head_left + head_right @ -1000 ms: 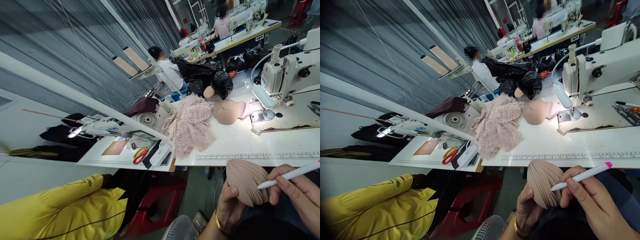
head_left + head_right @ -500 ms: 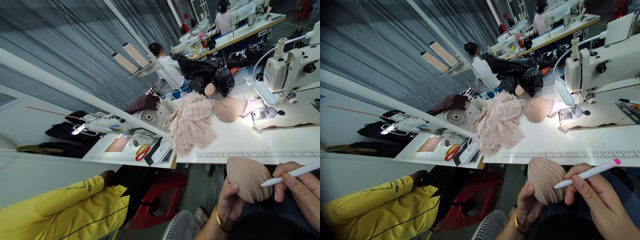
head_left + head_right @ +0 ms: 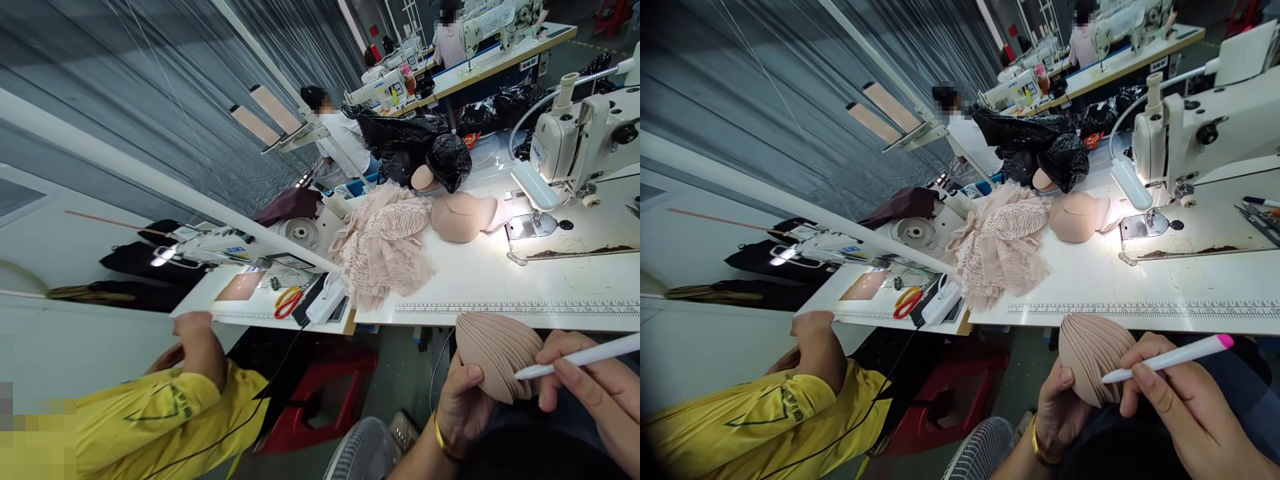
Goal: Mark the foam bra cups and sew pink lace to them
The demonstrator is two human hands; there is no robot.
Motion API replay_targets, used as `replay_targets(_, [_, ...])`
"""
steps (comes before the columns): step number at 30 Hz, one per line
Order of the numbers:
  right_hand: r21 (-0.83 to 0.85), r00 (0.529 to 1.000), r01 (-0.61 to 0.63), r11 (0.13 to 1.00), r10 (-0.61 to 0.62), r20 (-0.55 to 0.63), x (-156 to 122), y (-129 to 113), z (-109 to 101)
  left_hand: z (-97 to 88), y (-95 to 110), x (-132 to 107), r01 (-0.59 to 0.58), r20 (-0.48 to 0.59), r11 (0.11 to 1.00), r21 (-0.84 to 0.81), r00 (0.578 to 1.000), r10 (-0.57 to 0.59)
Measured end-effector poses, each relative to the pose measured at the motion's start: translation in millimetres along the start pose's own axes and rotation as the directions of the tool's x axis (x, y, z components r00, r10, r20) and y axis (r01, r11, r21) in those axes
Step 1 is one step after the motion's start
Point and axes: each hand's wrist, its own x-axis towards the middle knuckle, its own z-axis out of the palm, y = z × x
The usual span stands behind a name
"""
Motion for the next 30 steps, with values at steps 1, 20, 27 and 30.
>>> replay_targets(1, [0.013,1.000,0.010,1.000,-0.010,-0.003,1,-1,0,0.1,0,0,-0.002,0.007,1.000,-0.002,1.000,0.002])
replay_targets(20, [-0.012,1.000,-0.015,1.000,0.015,0.017,5,-4,2,9.9,2,1,0.008,0.018,0.999,0.044,1.000,-0.009])
replay_targets(27, [-0.011,1.000,-0.015,1.000,0.015,0.020,5,-1,0,14.8,4,2,0.026,-0.007,0.998,0.057,1.000,-0.026])
replay_targets(30, [-0.019,0.999,-0.024,1.000,0.025,0.033,5,-4,0,20.4,7,3,0.031,0.017,0.997,0.075,0.999,-0.032])
